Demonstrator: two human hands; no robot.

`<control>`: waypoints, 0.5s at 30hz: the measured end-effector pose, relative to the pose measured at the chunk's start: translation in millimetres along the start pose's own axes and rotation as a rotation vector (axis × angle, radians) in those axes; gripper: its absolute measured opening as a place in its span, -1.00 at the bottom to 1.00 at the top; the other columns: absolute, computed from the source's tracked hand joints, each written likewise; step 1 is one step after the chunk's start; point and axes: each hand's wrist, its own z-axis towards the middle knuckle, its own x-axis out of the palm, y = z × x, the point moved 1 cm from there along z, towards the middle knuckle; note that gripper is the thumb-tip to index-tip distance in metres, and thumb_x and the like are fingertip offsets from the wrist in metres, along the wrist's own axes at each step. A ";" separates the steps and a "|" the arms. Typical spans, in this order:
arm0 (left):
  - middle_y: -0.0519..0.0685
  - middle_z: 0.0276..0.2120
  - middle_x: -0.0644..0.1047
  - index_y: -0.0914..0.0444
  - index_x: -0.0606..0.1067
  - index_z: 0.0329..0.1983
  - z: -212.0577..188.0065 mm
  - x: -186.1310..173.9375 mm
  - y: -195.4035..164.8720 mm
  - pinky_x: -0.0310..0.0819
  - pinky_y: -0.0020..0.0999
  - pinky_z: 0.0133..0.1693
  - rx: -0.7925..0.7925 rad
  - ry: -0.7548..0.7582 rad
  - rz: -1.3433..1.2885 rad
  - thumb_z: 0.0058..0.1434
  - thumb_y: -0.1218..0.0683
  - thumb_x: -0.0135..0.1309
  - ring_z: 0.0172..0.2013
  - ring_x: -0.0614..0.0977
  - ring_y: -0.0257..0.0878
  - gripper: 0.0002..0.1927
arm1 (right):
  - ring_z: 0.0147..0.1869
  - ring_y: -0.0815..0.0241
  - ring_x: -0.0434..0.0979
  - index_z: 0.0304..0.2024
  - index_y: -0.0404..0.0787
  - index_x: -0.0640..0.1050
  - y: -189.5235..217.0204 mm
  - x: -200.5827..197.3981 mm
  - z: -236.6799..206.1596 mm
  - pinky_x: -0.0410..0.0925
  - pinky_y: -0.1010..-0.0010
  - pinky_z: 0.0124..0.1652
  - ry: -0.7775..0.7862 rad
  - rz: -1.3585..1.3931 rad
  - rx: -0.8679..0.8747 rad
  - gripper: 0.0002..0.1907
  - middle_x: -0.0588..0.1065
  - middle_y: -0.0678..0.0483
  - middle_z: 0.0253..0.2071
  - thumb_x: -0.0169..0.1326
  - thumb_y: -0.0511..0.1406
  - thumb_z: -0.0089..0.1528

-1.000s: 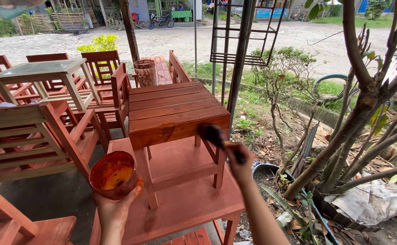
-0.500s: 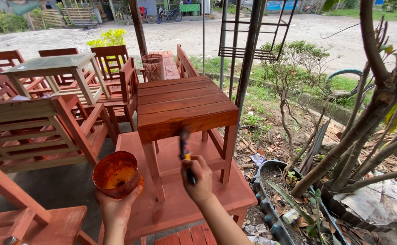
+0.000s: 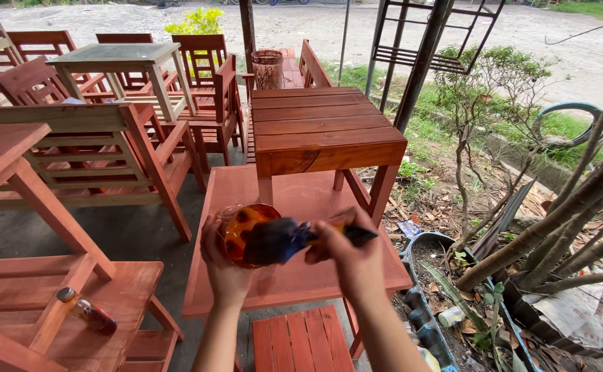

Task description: The person applies reddish-brown wood stain with a brush to a small slatted wooden table, coating the tabletop, edges, and legs. They dip the brush into a stain container held in their other hand and continue brushing the table surfaces.

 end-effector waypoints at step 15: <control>0.17 0.44 0.09 0.17 0.03 0.41 1.5 -26.7 8.4 0.24 0.03 0.39 0.087 0.024 -0.113 0.10 0.11 0.37 0.45 0.17 0.16 -0.06 | -0.20 0.29 0.61 -0.15 -0.30 0.38 -56.2 85.4 -14.6 0.53 0.44 -0.25 0.231 -0.270 -0.240 -0.69 0.53 -0.01 -0.26 0.26 -0.42 0.19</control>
